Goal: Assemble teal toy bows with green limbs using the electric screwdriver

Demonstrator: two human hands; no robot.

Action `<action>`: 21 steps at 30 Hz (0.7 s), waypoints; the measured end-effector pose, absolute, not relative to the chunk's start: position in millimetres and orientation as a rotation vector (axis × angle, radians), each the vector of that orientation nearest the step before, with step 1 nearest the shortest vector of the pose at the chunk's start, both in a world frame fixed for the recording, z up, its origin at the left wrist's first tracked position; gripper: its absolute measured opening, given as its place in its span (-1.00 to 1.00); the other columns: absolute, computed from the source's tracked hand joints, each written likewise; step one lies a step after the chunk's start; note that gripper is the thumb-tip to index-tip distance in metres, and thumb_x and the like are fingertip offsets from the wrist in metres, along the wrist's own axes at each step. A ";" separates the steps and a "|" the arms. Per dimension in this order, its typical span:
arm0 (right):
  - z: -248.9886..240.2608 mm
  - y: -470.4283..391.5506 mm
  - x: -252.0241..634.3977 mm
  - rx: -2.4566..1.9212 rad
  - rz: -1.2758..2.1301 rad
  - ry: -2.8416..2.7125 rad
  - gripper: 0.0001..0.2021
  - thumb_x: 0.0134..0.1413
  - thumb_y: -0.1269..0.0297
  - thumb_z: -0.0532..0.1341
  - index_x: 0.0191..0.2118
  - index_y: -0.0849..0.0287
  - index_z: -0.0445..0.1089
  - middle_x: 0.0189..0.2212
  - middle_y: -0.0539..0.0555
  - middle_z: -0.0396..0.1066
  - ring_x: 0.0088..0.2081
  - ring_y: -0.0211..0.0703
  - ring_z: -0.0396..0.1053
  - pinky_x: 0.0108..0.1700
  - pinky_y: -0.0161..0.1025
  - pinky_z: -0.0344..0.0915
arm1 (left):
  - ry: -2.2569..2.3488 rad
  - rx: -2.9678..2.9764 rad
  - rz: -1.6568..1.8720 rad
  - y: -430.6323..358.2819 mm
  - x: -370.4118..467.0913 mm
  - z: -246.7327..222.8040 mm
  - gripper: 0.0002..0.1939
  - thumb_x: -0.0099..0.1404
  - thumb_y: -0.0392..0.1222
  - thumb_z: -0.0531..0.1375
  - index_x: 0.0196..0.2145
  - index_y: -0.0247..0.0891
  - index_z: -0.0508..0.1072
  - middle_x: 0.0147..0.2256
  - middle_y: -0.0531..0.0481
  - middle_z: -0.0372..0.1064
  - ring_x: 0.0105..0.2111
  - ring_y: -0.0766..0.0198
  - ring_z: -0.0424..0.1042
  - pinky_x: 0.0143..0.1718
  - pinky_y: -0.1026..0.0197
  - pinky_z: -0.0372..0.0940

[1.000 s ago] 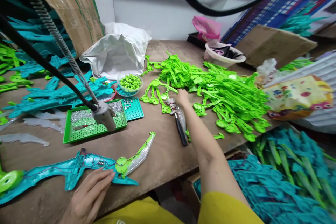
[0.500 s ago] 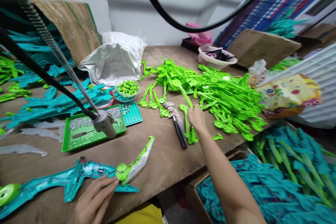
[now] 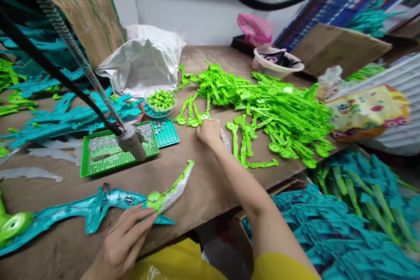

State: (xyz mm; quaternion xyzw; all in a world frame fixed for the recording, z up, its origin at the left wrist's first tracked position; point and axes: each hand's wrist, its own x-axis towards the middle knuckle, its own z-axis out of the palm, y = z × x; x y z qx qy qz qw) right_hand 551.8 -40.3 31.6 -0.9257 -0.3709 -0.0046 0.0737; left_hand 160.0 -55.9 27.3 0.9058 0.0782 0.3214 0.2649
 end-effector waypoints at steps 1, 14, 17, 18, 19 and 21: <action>31.1 -29.6 552.0 -2.795 0.005 -1.077 -0.70 0.08 0.35 0.14 -0.10 0.36 0.46 -0.15 0.52 0.49 0.00 0.36 0.43 0.05 0.11 0.27 | 0.189 2.463 0.851 -56.1 160.0 29.1 -0.56 0.32 -0.50 0.10 0.10 -0.26 0.43 -0.07 -0.18 0.50 0.00 0.19 0.48 0.10 0.08 0.41; 46.9 -132.8 422.5 -1.408 0.929 -0.611 -0.71 -0.16 0.29 0.33 -0.23 0.11 0.37 -0.39 0.01 0.51 -0.39 -0.18 0.42 -0.29 -0.21 0.41 | 0.714 2.236 0.693 -77.1 197.9 50.7 -0.31 0.35 -0.21 0.22 0.35 -0.21 0.04 0.18 -0.27 0.25 0.18 0.05 0.32 0.11 0.04 0.37; 35.6 -162.7 370.2 -1.247 1.177 -0.469 -0.76 -0.09 0.25 0.39 -0.23 0.07 0.42 -0.38 -0.01 0.53 -0.34 -0.20 0.45 -0.24 -0.22 0.43 | 0.665 2.183 0.489 -86.3 210.9 49.3 -0.26 0.34 -0.18 0.22 0.35 -0.17 -0.04 0.15 -0.25 0.24 0.14 0.04 0.33 0.08 0.01 0.37; 33.4 -168.1 364.0 -1.245 1.207 -0.430 -0.74 -0.08 0.24 0.40 -0.21 0.07 0.43 -0.34 0.00 0.54 -0.35 -0.21 0.46 -0.26 -0.23 0.44 | 0.636 2.170 0.439 -88.0 212.6 47.4 -0.35 0.35 -0.25 0.19 0.31 -0.14 0.03 0.08 -0.20 0.28 0.09 0.08 0.37 0.05 0.03 0.38; 32.2 -171.2 363.6 -1.269 1.200 -0.384 -0.70 -0.08 0.22 0.41 -0.18 0.07 0.44 -0.30 0.02 0.55 -0.35 -0.23 0.46 -0.28 -0.25 0.44 | 0.623 2.164 0.397 -88.9 212.9 45.4 -0.44 0.35 -0.30 0.15 0.25 -0.14 0.10 0.01 -0.17 0.29 0.03 0.11 0.39 0.02 0.04 0.38; 31.4 -172.0 376.7 -1.347 1.104 -0.289 -0.62 -0.11 0.17 0.44 -0.13 0.11 0.45 -0.25 0.05 0.56 -0.39 -0.26 0.45 -0.37 -0.31 0.43 | 0.641 2.164 0.340 -89.1 211.4 42.0 -0.55 0.33 -0.35 0.13 0.15 -0.18 0.17 -0.06 -0.14 0.27 -0.02 0.10 0.38 -0.03 0.03 0.38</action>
